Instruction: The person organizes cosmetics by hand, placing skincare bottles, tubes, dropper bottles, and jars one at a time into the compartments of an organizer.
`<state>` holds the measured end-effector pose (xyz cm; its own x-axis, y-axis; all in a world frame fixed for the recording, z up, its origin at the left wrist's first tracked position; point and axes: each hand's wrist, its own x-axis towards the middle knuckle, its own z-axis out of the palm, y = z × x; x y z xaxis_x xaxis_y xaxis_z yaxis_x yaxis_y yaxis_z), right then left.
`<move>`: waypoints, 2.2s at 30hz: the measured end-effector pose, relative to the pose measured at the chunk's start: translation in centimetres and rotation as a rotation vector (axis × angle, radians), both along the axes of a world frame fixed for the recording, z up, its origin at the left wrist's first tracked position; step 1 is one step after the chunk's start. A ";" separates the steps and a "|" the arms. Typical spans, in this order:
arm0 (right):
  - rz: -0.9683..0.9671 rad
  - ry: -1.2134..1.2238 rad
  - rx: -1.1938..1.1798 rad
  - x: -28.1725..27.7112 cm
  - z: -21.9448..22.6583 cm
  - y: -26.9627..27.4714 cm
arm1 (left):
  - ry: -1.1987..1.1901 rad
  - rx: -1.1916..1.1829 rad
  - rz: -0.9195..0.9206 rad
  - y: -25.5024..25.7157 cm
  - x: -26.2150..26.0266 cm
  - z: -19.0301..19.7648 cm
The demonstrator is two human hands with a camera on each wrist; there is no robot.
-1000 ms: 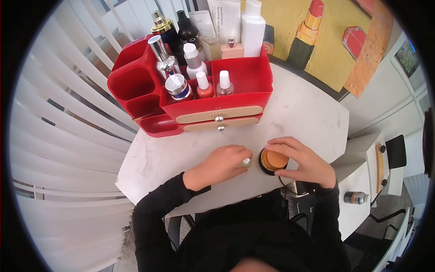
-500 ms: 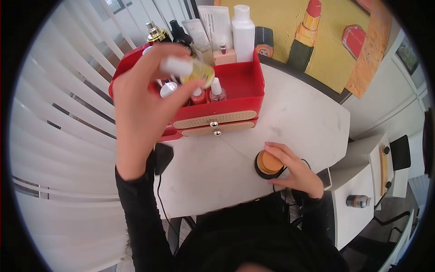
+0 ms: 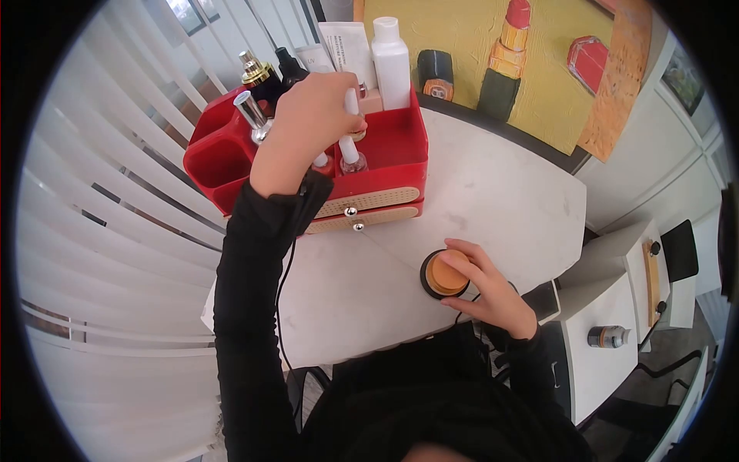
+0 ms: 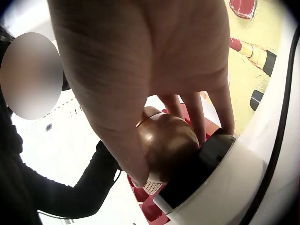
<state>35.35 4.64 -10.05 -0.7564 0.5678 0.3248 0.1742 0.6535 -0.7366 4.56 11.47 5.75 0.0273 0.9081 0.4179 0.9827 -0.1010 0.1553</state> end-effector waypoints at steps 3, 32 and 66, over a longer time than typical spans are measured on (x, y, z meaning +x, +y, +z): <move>0.027 0.131 0.011 0.0 -1.1 0.0 | 0.019 -0.018 -0.027 0.6 -0.5 -0.5; -0.017 0.169 0.078 -0.5 -3.2 0.1 | -0.280 -0.362 -0.432 -10.6 5.9 -6.6; 0.153 0.412 0.476 -5.3 13.8 6.0 | -0.204 0.562 -0.354 -8.8 6.6 -4.4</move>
<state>30.08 10.65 3.75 -0.5772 0.1852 0.7953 -0.1820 0.9203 -0.3464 11.12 2.63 1.36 0.1523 0.5034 0.8505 0.8325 -0.5292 0.1641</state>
